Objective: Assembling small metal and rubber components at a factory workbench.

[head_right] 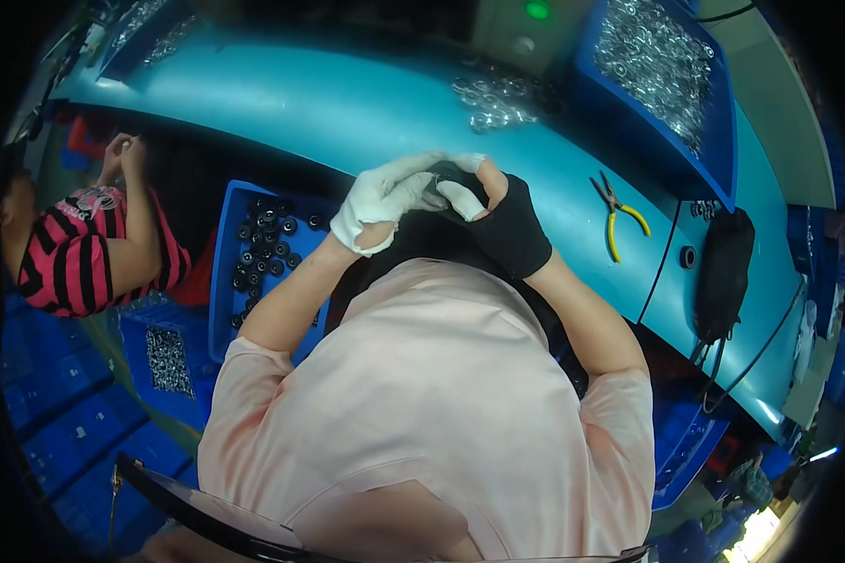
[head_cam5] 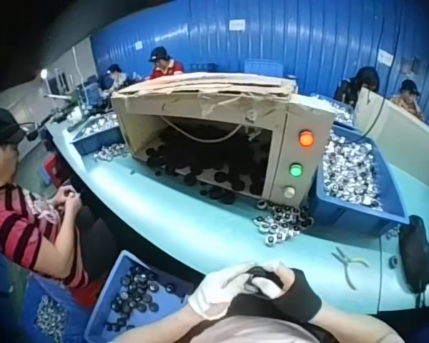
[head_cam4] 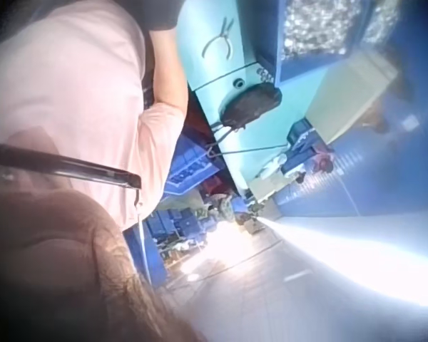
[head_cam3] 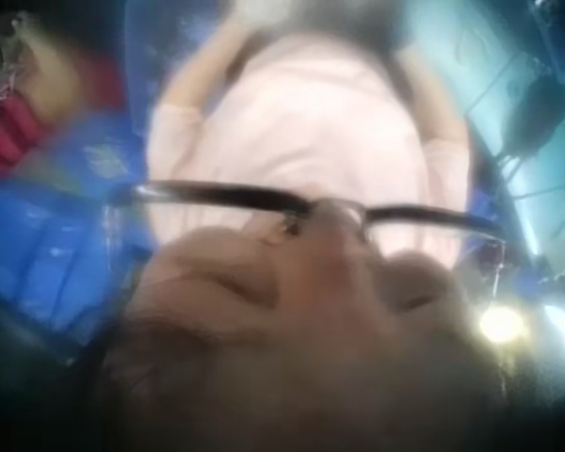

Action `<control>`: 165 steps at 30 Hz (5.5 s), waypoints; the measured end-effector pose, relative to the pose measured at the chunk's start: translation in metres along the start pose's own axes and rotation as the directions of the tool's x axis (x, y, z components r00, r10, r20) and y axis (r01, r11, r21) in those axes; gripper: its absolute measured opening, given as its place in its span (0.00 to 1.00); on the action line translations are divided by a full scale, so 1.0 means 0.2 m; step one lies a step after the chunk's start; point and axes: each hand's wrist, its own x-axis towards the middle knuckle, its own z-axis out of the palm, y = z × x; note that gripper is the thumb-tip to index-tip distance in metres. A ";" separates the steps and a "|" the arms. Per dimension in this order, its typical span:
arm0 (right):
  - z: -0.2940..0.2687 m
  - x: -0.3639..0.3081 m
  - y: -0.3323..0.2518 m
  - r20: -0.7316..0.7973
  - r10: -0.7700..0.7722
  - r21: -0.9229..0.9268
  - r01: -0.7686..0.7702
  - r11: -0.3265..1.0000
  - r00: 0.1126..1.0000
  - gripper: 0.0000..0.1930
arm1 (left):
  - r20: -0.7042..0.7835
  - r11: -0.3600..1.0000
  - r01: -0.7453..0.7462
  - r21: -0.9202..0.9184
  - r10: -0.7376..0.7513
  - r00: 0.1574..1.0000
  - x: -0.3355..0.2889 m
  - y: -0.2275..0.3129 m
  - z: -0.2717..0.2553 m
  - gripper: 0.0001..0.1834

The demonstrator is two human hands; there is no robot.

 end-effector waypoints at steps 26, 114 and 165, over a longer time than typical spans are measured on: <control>-0.30 -0.04 0.30 -0.104 0.215 0.122 -0.202 0.972 0.971 0.11 | 0.127 0.639 -0.422 0.643 0.455 0.881 0.71 0.39 -0.41 0.14; -0.30 0.04 0.22 -0.375 0.005 0.189 0.071 0.980 0.927 0.20 | 0.040 0.954 0.163 -0.251 -0.158 0.987 0.40 0.01 0.12 0.23; -0.23 0.02 0.13 -0.318 0.197 0.280 -0.107 0.954 0.927 0.16 | 0.097 0.957 0.211 -0.200 -0.195 0.976 0.44 0.04 0.12 0.26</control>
